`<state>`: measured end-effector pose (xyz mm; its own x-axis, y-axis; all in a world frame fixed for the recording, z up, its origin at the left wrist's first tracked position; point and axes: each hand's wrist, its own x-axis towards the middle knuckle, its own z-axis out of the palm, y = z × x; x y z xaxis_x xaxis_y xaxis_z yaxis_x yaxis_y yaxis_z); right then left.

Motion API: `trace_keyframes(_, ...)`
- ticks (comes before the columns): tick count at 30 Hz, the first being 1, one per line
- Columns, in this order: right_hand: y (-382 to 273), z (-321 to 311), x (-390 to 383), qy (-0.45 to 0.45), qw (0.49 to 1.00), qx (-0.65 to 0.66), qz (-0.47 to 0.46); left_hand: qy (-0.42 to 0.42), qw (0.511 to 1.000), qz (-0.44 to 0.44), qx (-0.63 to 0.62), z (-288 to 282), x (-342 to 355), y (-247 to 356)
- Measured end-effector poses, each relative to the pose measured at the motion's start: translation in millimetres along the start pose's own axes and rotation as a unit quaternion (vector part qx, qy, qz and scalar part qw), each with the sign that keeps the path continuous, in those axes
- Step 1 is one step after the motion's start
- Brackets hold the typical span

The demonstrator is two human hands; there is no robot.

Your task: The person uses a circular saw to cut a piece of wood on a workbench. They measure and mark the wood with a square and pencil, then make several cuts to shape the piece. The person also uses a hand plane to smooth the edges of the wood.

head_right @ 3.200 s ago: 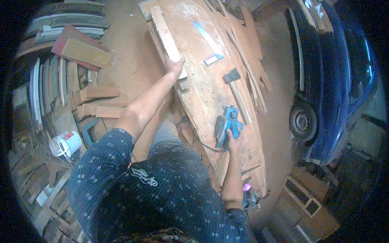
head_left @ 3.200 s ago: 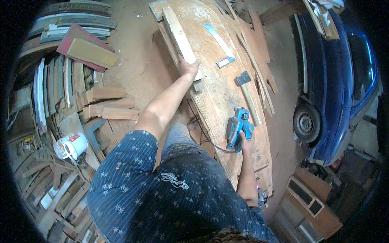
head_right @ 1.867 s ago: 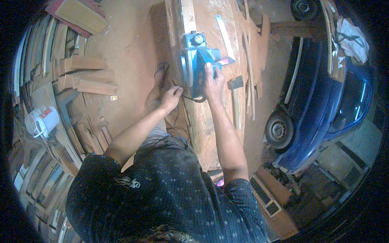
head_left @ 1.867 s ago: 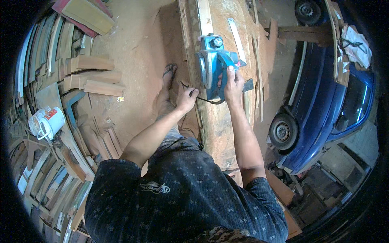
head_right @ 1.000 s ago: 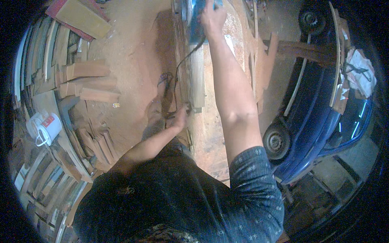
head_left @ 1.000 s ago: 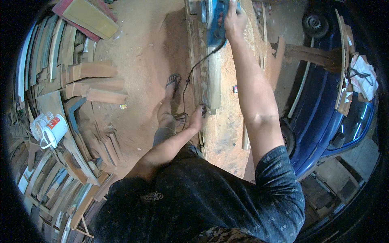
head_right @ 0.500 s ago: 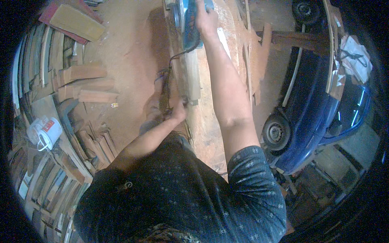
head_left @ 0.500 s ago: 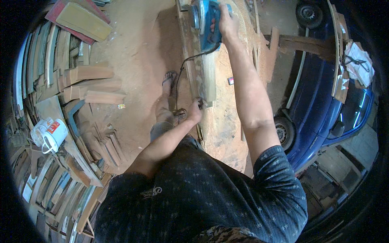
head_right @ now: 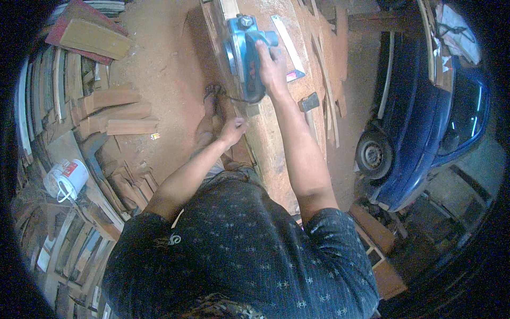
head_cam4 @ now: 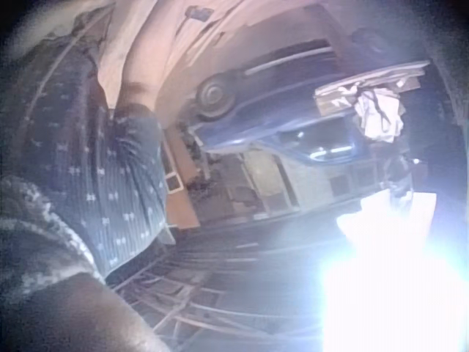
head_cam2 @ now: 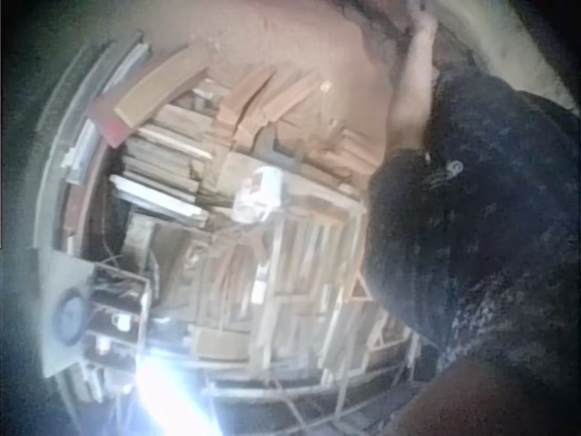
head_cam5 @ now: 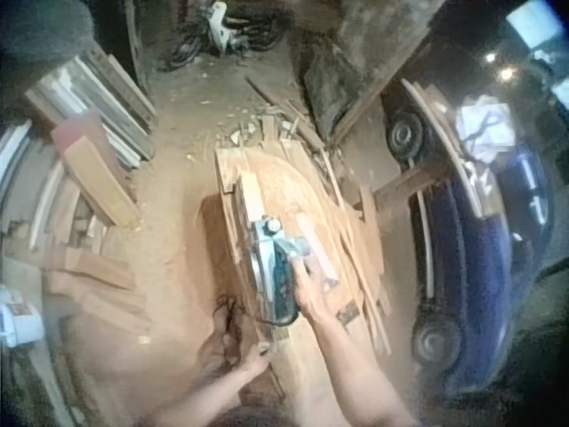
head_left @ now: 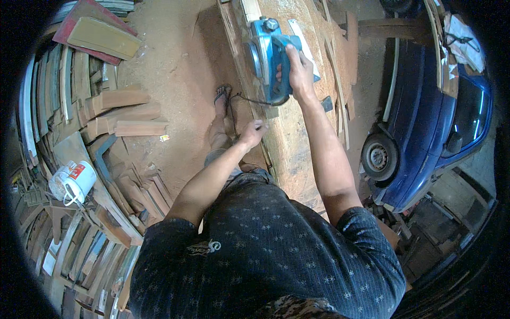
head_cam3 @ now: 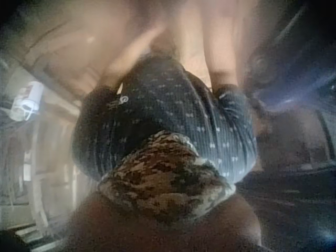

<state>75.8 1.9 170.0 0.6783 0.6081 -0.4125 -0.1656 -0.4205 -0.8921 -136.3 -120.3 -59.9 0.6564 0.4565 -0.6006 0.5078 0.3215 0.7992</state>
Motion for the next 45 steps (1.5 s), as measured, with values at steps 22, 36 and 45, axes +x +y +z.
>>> trace_keyframes(22,71.2,-74.9,-154.4,0.006,0.995,0.048,0.082,0.221,0.970,0.045,-0.091,-104.0,54.5,82.9)
trace_keyframes(36,265.6,-207.8,-304.0,0.257,0.953,-0.131,0.096,0.102,0.995,0.021,0.005,-64.8,10.7,185.5)
trace_keyframes(45,221.4,-198.0,-216.0,0.302,0.866,-0.397,0.017,0.024,0.950,-0.008,-0.312,-173.5,-131.0,191.3)
